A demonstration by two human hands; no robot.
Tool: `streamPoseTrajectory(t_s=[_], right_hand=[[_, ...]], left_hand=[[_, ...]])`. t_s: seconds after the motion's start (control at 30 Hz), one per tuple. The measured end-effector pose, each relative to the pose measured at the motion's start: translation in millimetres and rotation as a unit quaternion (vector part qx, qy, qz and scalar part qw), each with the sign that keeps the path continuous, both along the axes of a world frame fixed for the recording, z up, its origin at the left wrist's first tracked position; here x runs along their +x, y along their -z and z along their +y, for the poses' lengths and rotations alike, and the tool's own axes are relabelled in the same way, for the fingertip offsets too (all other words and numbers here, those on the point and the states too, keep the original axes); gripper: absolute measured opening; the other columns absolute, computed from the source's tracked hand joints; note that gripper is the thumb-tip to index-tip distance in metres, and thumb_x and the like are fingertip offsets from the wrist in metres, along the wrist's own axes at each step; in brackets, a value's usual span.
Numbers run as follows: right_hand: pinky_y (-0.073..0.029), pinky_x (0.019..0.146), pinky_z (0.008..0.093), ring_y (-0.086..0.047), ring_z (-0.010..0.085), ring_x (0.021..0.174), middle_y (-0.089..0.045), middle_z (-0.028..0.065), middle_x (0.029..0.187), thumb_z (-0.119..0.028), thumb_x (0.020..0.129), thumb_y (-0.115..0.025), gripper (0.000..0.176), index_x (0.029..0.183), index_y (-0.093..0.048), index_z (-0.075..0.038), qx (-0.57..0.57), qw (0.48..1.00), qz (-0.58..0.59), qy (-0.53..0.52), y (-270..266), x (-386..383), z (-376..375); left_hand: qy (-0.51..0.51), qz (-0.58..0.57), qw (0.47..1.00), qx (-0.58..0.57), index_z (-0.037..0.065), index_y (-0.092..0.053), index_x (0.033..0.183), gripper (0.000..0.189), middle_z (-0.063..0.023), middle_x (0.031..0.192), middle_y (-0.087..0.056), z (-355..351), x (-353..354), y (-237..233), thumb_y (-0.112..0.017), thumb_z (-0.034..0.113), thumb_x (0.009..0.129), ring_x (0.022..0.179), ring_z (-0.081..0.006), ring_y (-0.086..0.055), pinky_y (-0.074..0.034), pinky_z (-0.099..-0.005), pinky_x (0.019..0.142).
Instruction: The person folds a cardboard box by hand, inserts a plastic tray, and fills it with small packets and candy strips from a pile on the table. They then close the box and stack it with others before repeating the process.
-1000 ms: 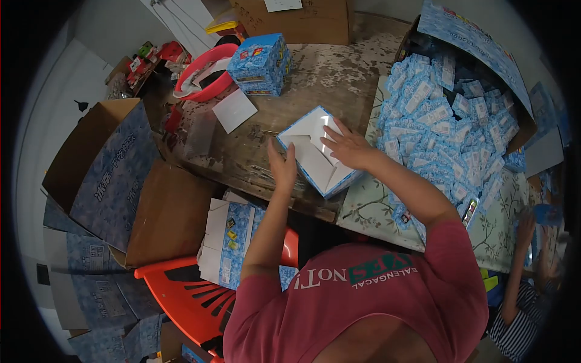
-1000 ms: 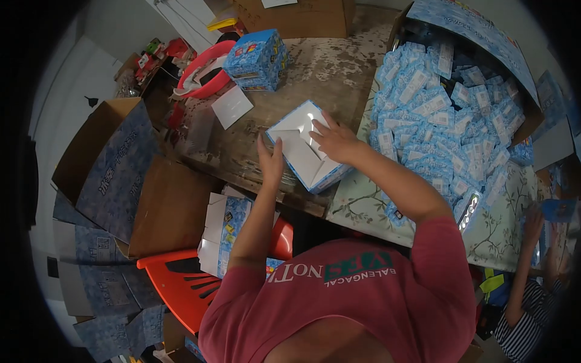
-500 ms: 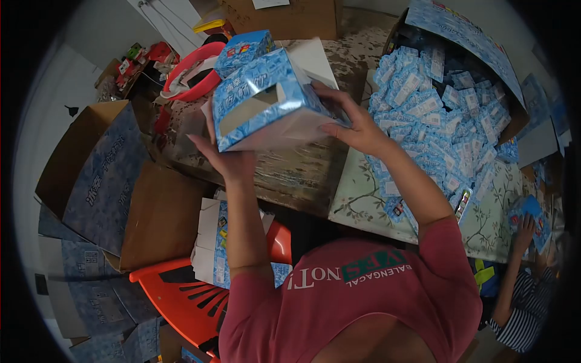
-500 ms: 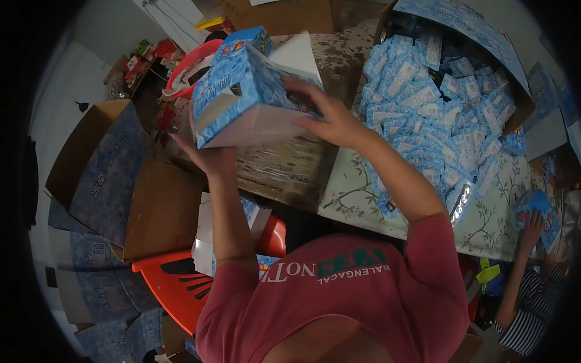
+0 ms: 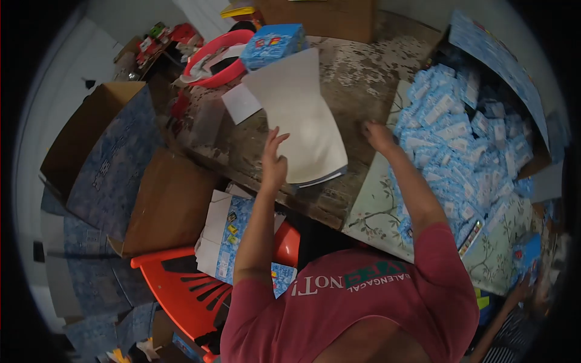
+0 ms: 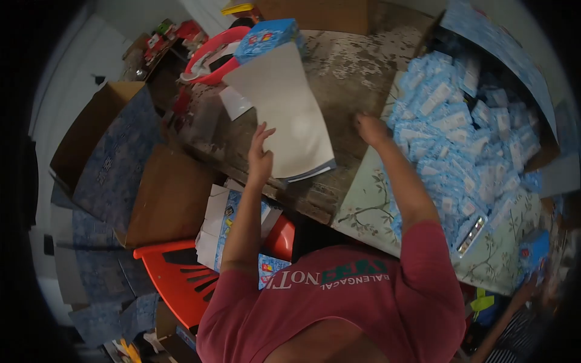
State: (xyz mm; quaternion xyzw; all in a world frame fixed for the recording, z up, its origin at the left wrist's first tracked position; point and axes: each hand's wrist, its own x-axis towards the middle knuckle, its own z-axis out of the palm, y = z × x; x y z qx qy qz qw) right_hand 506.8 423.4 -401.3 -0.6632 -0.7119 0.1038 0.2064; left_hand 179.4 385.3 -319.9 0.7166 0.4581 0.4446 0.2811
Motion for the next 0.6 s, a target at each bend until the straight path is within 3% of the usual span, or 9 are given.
streamPoseTrajectory(t_s=[0.13,0.17,0.2,0.23,0.27,0.3,0.4,0.47,0.6], right_hand=[[-0.046,0.068,0.0471,-0.057,0.0387,0.083,-0.057,0.0215,0.091,-0.008,0.082,-0.050,0.009,0.086,-0.055,-0.002,-0.023,0.990,-0.102,-0.089,4.1,12.3,-5.8],[-0.045,0.067,0.0453,-0.057,0.0388,0.081,-0.058,0.0211,0.088,-0.008,0.082,-0.050,0.009,0.085,-0.054,-0.001,0.000,0.994,-0.030,-0.104,-17.1,8.6,-29.1],[-0.045,0.067,0.0426,-0.057,0.0366,0.078,-0.059,0.0200,0.082,-0.009,0.082,-0.052,0.009,0.083,-0.055,-0.001,-0.096,0.985,0.050,-0.134,-38.7,9.3,-55.9],[-0.045,0.068,0.0390,-0.059,0.0313,0.076,-0.059,0.0172,0.079,-0.013,0.082,-0.055,0.013,0.083,-0.058,-0.001,-0.244,0.939,0.051,-0.237,-58.7,17.7,-82.6],[-0.046,0.066,0.0359,-0.060,0.0256,0.074,-0.061,0.0143,0.078,-0.018,0.083,-0.058,0.017,0.086,-0.062,-0.002,-0.347,0.855,0.116,-0.367,-80.8,19.9,-107.0],[-0.046,0.066,0.0327,-0.060,0.0211,0.071,-0.063,0.0117,0.079,-0.021,0.084,-0.059,0.019,0.091,-0.064,-0.003,-0.427,0.805,0.109,-0.397,-94.5,17.8,-130.8],[-0.046,0.064,0.0311,-0.059,0.0180,0.069,-0.063,0.0103,0.078,-0.021,0.085,-0.060,0.020,0.092,-0.064,-0.002,-0.410,0.839,0.166,-0.315,-117.2,14.9,-174.5],[-0.045,0.062,0.0295,-0.057,0.0152,0.068,-0.061,0.0089,0.076,-0.019,0.085,-0.061,0.019,0.091,-0.063,0.000,-0.305,0.915,0.231,-0.128,-114.2,21.5,-187.1],[-0.044,0.061,0.0289,-0.056,0.0136,0.068,-0.060,0.0081,0.076,-0.016,0.085,-0.061,0.018,0.092,-0.062,0.001,-0.266,0.925,0.264,-0.061,-106.9,15.9,-197.6]], left_hand=[[-0.011,-0.044,0.999,-0.003,0.005,-0.056,0.111,0.047,-0.0165,0.133,-0.042,18.2,7.3,-6.9,-0.045,-0.011,0.069,0.128,-0.0318,-0.034,-0.030,-0.0361,0.103],[-0.016,-0.061,0.998,-0.001,0.005,-0.056,0.111,0.043,-0.0166,0.132,-0.043,26.2,4.8,-7.4,-0.047,-0.010,0.071,0.127,-0.0317,-0.036,-0.031,-0.0360,0.102],[-0.054,-0.141,0.988,0.004,0.004,-0.056,0.110,0.036,-0.0168,0.130,-0.045,38.3,-0.7,-6.8,-0.051,-0.002,0.076,0.124,-0.0319,-0.040,-0.033,-0.0359,0.099],[-0.089,-0.222,0.971,0.009,0.003,-0.056,0.110,0.030,-0.0169,0.128,-0.046,53.0,-6.6,-5.4,-0.056,0.005,0.080,0.120,-0.0321,-0.043,-0.036,-0.0358,0.097],[-0.139,-0.156,0.975,0.076,0.002,-0.056,0.109,0.031,-0.0165,0.126,-0.048,76.5,-28.1,-1.7,-0.059,0.017,0.083,0.116,-0.0329,-0.046,-0.038,-0.0369,0.094],[-0.232,-0.049,0.968,0.079,0.002,-0.056,0.109,0.031,-0.0168,0.126,-0.048,94.7,-47.5,-0.2,-0.059,0.018,0.083,0.115,-0.0327,-0.047,-0.039,-0.0384,0.094],[-0.423,0.255,0.869,0.020,0.004,-0.058,0.108,0.032,-0.0169,0.126,-0.047,146.9,-108.5,14.3,-0.060,0.022,0.083,0.116,-0.0314,-0.046,-0.039,-0.0429,0.094],[-0.425,0.365,0.820,-0.118,0.005,-0.060,0.107,0.031,-0.0173,0.119,-0.053,163.4,-144.5,19.2,-0.060,0.023,0.082,0.110,-0.0307,-0.051,-0.040,-0.0441,0.093],[-0.368,0.402,0.819,-0.180,0.000,-0.064,0.093,0.033,-0.0204,0.098,-0.062,182.8,-182.2,58.9,-0.064,0.029,0.077,0.093,-0.0347,-0.060,-0.048,-0.0449,0.078]])
